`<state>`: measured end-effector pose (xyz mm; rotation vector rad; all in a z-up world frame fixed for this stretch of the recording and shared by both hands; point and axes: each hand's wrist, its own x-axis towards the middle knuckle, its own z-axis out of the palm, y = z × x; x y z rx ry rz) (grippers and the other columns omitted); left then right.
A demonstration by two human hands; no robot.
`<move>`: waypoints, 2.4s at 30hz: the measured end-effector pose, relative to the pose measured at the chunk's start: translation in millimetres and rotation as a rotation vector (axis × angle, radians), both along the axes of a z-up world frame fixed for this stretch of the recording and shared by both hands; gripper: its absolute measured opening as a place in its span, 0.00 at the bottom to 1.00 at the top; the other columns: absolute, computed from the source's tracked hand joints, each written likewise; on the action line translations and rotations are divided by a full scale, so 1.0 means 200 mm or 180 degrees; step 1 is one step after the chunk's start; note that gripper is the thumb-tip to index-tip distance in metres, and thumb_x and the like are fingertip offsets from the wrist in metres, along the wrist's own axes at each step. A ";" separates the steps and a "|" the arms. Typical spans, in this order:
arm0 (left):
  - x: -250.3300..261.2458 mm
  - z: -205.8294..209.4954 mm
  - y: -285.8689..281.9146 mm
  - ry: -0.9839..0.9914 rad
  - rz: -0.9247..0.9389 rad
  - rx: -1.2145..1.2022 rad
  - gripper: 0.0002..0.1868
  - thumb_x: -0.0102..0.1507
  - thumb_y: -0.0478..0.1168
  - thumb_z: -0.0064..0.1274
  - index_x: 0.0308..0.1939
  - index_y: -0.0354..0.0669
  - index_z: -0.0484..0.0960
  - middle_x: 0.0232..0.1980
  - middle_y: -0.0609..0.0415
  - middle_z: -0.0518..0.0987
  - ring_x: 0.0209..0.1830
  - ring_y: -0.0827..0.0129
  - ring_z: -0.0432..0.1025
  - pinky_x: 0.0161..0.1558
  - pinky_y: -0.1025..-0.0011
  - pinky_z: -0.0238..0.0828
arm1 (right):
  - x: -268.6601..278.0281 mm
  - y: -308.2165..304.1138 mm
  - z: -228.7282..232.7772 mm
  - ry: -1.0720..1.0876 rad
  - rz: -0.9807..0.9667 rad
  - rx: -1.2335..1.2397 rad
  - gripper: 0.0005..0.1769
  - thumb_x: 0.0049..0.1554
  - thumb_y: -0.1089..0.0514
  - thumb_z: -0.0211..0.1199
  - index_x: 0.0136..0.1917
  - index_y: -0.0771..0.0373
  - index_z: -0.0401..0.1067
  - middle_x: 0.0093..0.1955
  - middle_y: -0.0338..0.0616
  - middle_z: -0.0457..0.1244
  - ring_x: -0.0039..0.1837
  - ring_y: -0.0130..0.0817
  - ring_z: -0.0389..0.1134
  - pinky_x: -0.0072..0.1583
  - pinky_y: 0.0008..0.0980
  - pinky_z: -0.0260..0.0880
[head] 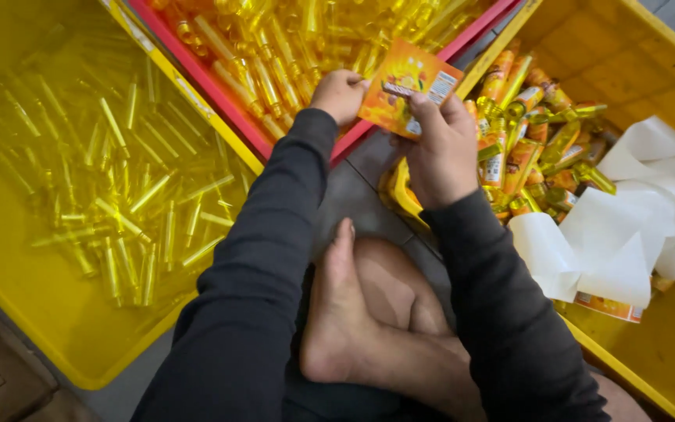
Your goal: The person sits on the floor and repeatedly picks up small yellow plastic bottles from a yellow bin. They wrap paper labels around each bottle by hand, smooth the label, and then place the labeled bottle into a red bin. The process is repeated for multiple bottles.
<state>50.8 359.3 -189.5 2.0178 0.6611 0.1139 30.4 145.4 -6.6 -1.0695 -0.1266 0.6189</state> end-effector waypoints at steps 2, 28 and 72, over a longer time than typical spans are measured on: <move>-0.05 0.05 -0.03 0.0235 0.0145 0.0089 0.19 0.64 0.49 0.52 0.50 0.41 0.84 0.51 0.52 0.86 0.49 0.57 0.79 0.53 0.65 0.75 | -0.02 -0.12 0.06 -0.0065 -0.0050 -0.0043 0.10 0.63 0.61 0.57 0.57 0.65 0.70 0.50 0.45 0.68 0.44 0.30 0.69 0.44 0.28 0.71; -0.09 0.69 -1.79 -0.0506 -0.0087 -0.3836 0.29 0.74 0.59 0.34 0.77 0.59 0.57 0.55 0.43 0.68 0.40 0.46 0.78 0.30 0.45 0.85 | 0.04 -1.83 -0.19 -0.0311 -0.1517 0.0596 0.13 0.60 0.66 0.60 0.59 0.66 0.68 0.52 0.65 0.68 0.49 0.60 0.76 0.42 0.53 0.81; -0.15 0.84 -1.86 -0.0753 -0.1225 -0.2766 0.36 0.75 0.54 0.34 0.77 0.27 0.52 0.78 0.21 0.51 0.81 0.33 0.42 0.78 0.42 0.34 | 0.10 -1.63 -0.37 -0.0937 -0.1479 -0.0854 0.12 0.63 0.61 0.65 0.58 0.67 0.71 0.52 0.56 0.69 0.53 0.44 0.74 0.59 0.48 0.78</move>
